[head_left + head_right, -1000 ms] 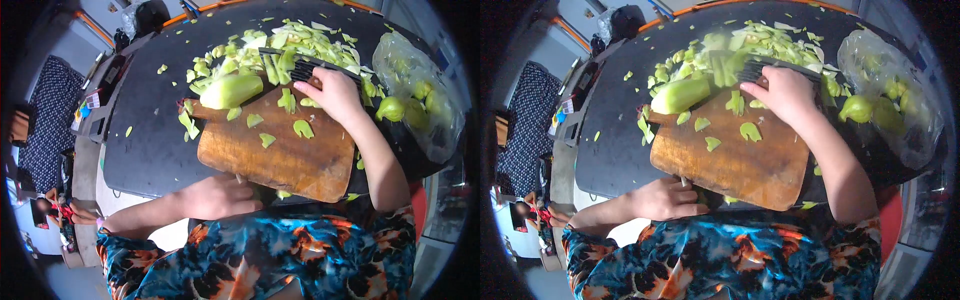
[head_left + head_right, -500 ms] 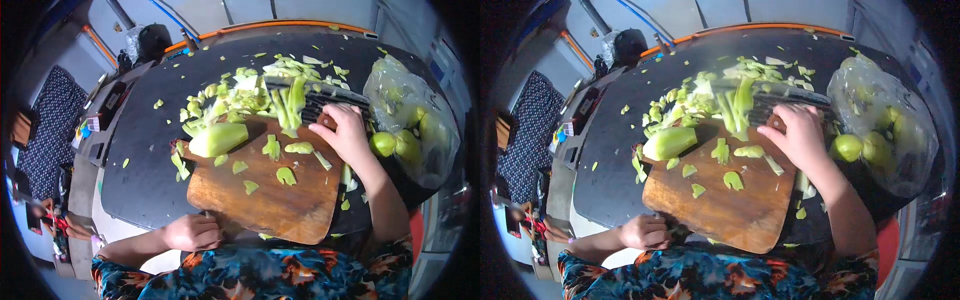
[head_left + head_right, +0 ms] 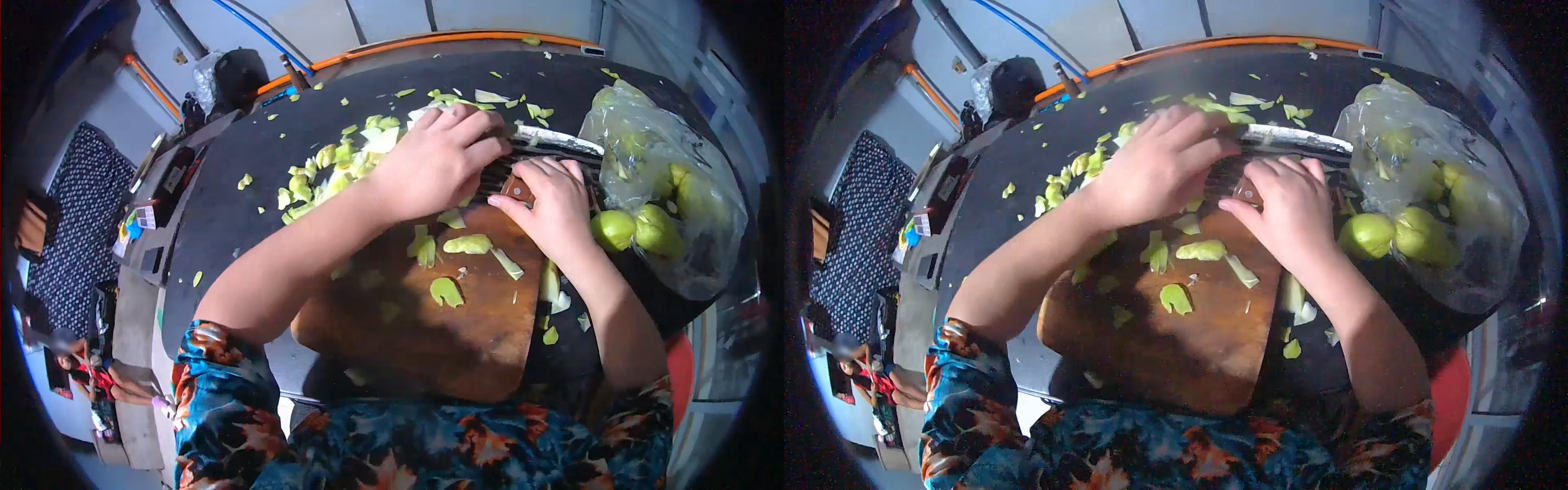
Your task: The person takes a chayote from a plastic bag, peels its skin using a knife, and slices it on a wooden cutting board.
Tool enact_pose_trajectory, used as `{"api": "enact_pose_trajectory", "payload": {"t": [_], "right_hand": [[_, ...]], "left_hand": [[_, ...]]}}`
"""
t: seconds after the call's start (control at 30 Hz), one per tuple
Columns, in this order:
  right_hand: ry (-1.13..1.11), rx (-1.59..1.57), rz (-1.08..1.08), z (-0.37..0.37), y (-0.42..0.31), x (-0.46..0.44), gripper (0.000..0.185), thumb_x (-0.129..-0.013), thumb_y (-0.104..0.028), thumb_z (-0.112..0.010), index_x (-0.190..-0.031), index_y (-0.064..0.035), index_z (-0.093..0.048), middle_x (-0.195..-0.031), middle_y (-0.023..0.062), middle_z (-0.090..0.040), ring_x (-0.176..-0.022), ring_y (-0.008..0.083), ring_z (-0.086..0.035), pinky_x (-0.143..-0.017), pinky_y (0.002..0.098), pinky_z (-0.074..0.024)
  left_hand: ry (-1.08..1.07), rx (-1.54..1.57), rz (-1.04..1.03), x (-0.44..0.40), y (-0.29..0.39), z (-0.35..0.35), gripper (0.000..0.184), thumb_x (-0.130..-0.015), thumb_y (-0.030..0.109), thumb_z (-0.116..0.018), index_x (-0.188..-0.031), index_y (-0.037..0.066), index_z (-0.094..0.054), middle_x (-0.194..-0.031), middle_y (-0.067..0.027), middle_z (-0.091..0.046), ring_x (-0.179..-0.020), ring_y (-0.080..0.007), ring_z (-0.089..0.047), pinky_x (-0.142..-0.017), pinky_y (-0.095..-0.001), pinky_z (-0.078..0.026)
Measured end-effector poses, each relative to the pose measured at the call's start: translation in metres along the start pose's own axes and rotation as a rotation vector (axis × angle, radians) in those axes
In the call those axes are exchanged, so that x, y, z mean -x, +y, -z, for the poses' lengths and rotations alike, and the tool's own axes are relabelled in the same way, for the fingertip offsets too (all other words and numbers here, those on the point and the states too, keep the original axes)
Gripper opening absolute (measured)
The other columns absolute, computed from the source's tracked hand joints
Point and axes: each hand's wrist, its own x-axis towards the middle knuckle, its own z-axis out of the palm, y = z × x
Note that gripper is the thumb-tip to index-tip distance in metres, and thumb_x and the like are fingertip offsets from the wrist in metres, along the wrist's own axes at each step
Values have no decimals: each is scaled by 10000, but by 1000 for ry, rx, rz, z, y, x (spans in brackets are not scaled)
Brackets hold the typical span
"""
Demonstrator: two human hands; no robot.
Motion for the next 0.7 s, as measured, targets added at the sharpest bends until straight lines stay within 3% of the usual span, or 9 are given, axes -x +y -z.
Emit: {"api": "enact_pose_trajectory", "payload": {"t": [0.1,0.2,0.33,0.37,0.47,0.5,0.6,0.67,0.7], "right_hand": [[94,18,20,4,4,-6,351,-730,-374,-740,-875,-81,-613,-829,64,-634,-842,249,-606,-791,392,-393],[16,41,-134,3,11,-8,328,-744,-380,-731,-827,-88,-609,-793,63,-634,-822,254,-611,-771,392,-389],[30,17,-235,-2,22,-8,315,-757,-379,-734,-781,-92,-608,-752,61,-650,-764,275,-630,-757,405,-409],[46,12,-260,-3,24,-8,321,-757,-380,-738,-787,-87,-609,-749,66,-654,-746,280,-634,-740,408,-420],[80,-194,-328,3,24,-10,301,-773,-310,-756,-843,-56,-608,-744,93,-653,-678,258,-631,-630,373,-468],[108,-276,-334,5,23,-10,277,-789,-275,-752,-853,-49,-606,-737,86,-643,-661,222,-618,-618,342,-465],[160,-467,-361,13,13,-13,227,-829,-216,-733,-866,-33,-603,-724,47,-619,-644,132,-571,-602,275,-442],[187,-600,-364,21,3,-20,214,-853,-206,-715,-864,-26,-601,-720,15,-604,-645,90,-540,-594,250,-425],[201,-675,-354,24,-4,-25,215,-865,-210,-704,-862,-22,-599,-719,-3,-596,-645,75,-526,-587,242,-416]], "left_hand": [[30,2,-54,1,-11,-3,447,-704,67,-664,-1146,87,-597,-1206,-88,-538,-1078,-306,-514,-869,-406,-453],[-114,-21,-139,13,-20,4,477,-716,87,-661,-1186,100,-582,-1210,-85,-537,-1085,-295,-517,-896,-406,-443],[-212,-209,-26,26,-33,28,180,-756,179,-638,-909,104,-699,-1097,-43,-605,-1082,-243,-533,-891,-386,-436],[-154,-293,14,30,-39,30,107,-765,192,-633,-769,112,-705,-1026,-43,-628,-1041,-242,-551,-871,-391,-440],[-221,-164,257,47,-44,57,72,-763,119,-642,-810,64,-641,-948,-72,-621,-958,-288,-570,-847,-404,-467],[-275,-65,302,53,-42,69,107,-775,132,-663,-835,51,-626,-930,-92,-603,-937,-326,-559,-834,-409,-475],[-499,433,443,81,-21,103,474,-752,311,-769,-1139,94,-603,-1135,-155,-586,-1086,-339,-548,-945,-415,-447],[-656,620,508,107,-11,105,677,-697,374,-814,-1254,102,-542,-1213,-175,-558,-1175,-335,-514,-992,-430,-419],[-655,514,467,118,-4,101,697,-672,309,-820,-1264,92,-523,-1174,-168,-581,-1136,-325,-555,-958,-417,-449]]}}
